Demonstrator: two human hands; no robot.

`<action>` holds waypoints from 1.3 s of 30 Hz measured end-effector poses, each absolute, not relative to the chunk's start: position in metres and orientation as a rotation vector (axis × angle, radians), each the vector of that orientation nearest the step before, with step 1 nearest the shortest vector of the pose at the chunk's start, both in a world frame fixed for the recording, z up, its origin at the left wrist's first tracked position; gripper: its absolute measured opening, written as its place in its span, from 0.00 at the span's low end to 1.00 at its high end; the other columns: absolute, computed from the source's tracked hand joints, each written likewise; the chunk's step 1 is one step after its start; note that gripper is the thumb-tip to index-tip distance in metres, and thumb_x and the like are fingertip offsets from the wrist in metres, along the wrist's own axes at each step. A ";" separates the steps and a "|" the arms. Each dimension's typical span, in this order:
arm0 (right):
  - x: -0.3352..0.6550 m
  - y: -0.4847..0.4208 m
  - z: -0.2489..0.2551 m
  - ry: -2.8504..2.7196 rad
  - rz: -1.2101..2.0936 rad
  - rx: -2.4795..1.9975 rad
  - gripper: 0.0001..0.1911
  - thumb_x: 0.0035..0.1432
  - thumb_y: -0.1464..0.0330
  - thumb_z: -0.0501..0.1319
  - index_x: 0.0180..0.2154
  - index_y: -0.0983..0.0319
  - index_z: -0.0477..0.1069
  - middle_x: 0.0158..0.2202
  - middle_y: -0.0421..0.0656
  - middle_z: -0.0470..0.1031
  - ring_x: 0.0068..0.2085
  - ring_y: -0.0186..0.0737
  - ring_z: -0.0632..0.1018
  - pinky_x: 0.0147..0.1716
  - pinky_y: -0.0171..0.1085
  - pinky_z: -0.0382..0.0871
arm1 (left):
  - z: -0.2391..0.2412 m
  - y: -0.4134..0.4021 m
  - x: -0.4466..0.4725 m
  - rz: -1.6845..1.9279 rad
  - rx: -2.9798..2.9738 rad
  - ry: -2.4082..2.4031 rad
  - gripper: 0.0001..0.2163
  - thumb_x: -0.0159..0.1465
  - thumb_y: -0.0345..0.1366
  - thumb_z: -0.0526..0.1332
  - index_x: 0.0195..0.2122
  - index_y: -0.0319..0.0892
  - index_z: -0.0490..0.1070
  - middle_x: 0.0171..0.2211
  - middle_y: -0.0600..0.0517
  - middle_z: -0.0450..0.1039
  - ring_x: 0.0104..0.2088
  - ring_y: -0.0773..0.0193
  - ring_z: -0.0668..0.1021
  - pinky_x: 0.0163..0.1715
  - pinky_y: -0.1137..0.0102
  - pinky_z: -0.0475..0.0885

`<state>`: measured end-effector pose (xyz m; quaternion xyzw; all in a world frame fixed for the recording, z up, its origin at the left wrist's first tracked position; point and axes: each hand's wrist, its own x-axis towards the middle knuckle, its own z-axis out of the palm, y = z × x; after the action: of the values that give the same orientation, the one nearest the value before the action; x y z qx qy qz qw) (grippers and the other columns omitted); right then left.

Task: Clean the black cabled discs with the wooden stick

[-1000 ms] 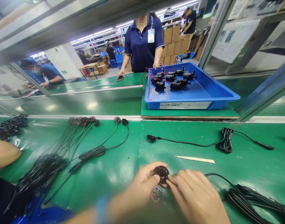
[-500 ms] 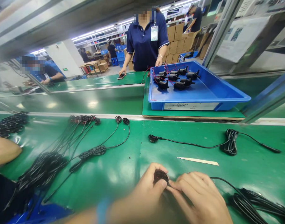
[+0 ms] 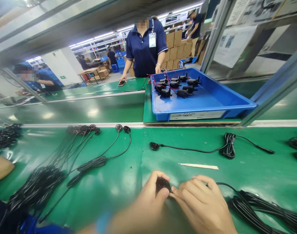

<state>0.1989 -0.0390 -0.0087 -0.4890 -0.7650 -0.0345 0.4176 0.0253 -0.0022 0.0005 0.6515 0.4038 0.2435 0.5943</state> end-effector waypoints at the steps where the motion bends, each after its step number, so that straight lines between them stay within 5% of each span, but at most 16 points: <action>1: 0.199 -0.039 -0.010 -1.919 -0.088 -1.220 0.16 0.69 0.72 0.51 0.27 0.60 0.67 0.24 0.36 0.70 0.28 0.33 0.67 0.43 0.40 0.54 | -0.004 -0.002 0.025 0.565 1.536 0.937 0.16 0.67 0.48 0.52 0.47 0.40 0.62 0.39 0.48 0.64 0.40 0.58 0.68 0.44 0.62 0.64; 6: 0.197 -0.036 -0.020 -1.819 0.006 -1.226 0.15 0.70 0.65 0.50 0.33 0.57 0.71 0.24 0.36 0.70 0.26 0.33 0.70 0.39 0.38 0.60 | -0.045 0.001 0.031 0.884 1.552 0.880 0.24 0.64 0.60 0.49 0.41 0.42 0.63 0.33 0.51 0.63 0.32 0.62 0.67 0.33 0.68 0.64; 10: 0.200 -0.033 -0.024 -1.900 -0.118 -1.258 0.14 0.67 0.67 0.53 0.29 0.56 0.71 0.22 0.36 0.70 0.24 0.33 0.69 0.36 0.38 0.61 | -0.063 -0.001 0.036 0.933 1.499 0.886 0.23 0.63 0.61 0.53 0.40 0.44 0.64 0.31 0.52 0.64 0.33 0.62 0.68 0.33 0.69 0.63; 15: 0.202 -0.036 -0.020 -1.936 -0.177 -1.145 0.12 0.67 0.67 0.53 0.33 0.55 0.74 0.24 0.34 0.72 0.26 0.31 0.71 0.43 0.38 0.60 | -0.043 -0.007 0.033 0.883 1.365 0.872 0.29 0.58 0.65 0.54 0.45 0.43 0.61 0.32 0.52 0.64 0.32 0.63 0.68 0.34 0.68 0.64; 27: 0.192 -0.039 -0.020 -1.788 -0.047 -1.094 0.15 0.69 0.68 0.50 0.35 0.57 0.74 0.26 0.35 0.73 0.27 0.31 0.71 0.43 0.40 0.57 | -0.007 -0.007 0.030 0.889 1.386 0.680 0.20 0.64 0.56 0.57 0.38 0.43 0.60 0.34 0.52 0.58 0.34 0.64 0.65 0.36 0.68 0.62; 34: 0.194 -0.040 -0.013 -1.789 -0.204 -1.113 0.14 0.68 0.71 0.50 0.35 0.57 0.74 0.25 0.36 0.73 0.26 0.31 0.70 0.43 0.40 0.58 | -0.011 0.001 0.025 1.004 1.906 0.630 0.07 0.71 0.38 0.50 0.45 0.45 0.65 0.41 0.46 0.65 0.42 0.58 0.72 0.43 0.64 0.67; 39: 0.191 -0.042 -0.009 -1.760 -0.212 -1.084 0.13 0.66 0.71 0.51 0.32 0.58 0.71 0.22 0.35 0.70 0.25 0.32 0.67 0.43 0.41 0.59 | -0.016 0.000 0.024 1.092 2.028 0.602 0.04 0.71 0.36 0.51 0.43 0.45 0.63 0.36 0.49 0.67 0.36 0.62 0.73 0.36 0.68 0.69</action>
<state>0.1914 -0.0418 -0.0090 -0.4497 -0.7300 -0.0881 0.5070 0.0236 -0.0001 -0.0156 0.7909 0.2349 0.4259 0.3713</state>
